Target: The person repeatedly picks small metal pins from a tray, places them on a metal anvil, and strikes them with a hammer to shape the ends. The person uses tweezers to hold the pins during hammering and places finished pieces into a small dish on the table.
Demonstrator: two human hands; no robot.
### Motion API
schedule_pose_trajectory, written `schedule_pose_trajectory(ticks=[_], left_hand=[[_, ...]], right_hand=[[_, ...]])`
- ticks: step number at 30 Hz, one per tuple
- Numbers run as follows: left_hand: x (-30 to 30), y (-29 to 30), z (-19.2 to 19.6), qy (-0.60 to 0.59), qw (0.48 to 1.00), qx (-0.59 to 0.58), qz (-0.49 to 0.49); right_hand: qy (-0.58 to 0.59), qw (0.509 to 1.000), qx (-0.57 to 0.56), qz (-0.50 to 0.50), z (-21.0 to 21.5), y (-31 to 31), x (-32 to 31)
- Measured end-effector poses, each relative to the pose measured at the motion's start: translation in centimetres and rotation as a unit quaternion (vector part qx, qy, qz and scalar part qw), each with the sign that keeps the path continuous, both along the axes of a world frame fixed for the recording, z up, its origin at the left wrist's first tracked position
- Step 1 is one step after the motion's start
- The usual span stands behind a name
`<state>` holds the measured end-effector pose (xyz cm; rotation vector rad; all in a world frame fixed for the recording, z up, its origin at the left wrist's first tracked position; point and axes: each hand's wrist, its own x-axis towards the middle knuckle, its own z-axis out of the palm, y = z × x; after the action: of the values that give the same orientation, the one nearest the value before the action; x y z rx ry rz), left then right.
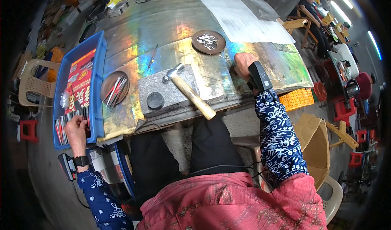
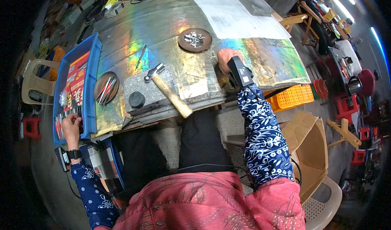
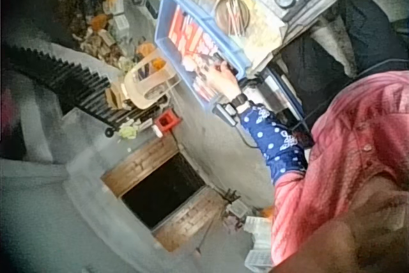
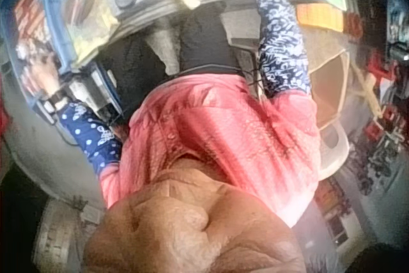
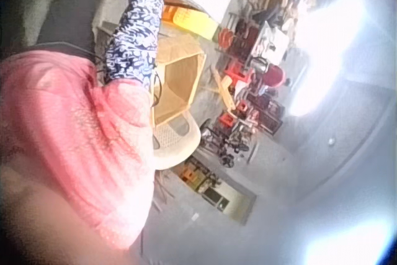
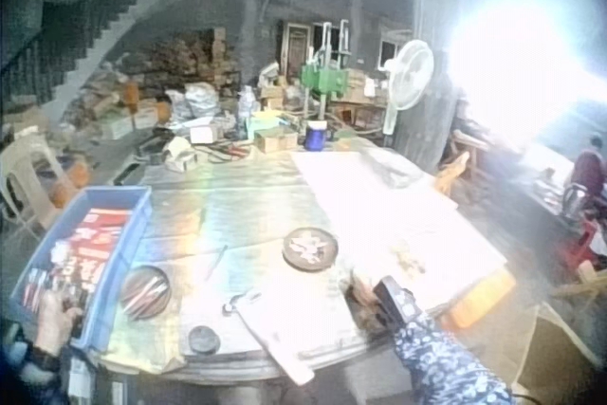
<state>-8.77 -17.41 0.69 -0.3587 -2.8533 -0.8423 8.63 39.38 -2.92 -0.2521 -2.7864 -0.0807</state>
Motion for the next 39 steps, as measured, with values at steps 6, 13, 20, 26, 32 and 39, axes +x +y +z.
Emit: schedule_pose_trajectory(ticks=[6,13,20,26,32,39], left_hand=[[2.1,1.6,2.2,0.179,0.984,-0.017,0.009],[6.3,8.5,5.2,0.014,0.927,0.353,-0.125],[8.7,15.7,3.4,-0.05,0.866,0.46,-0.189],[8.9,17.1,1.5,-0.037,0.883,0.433,-0.179],[9.8,17.4,0.0,-0.014,0.918,0.352,-0.184],[10.3,17.4,0.6,-0.082,0.864,0.46,-0.189]], right_hand=[[-0.021,0.998,-0.051,-0.042,1.6,-2.1,2.6],[0.026,0.966,-0.252,-0.046,5.8,-8.2,4.5],[0.133,0.931,-0.336,0.054,6.9,-14.1,6.1],[0.143,0.902,-0.396,0.089,6.9,-16.9,6.6],[0.115,0.848,-0.511,0.084,7.4,-19.1,6.8],[0.167,0.813,-0.544,0.121,7.8,-21.7,6.3]])
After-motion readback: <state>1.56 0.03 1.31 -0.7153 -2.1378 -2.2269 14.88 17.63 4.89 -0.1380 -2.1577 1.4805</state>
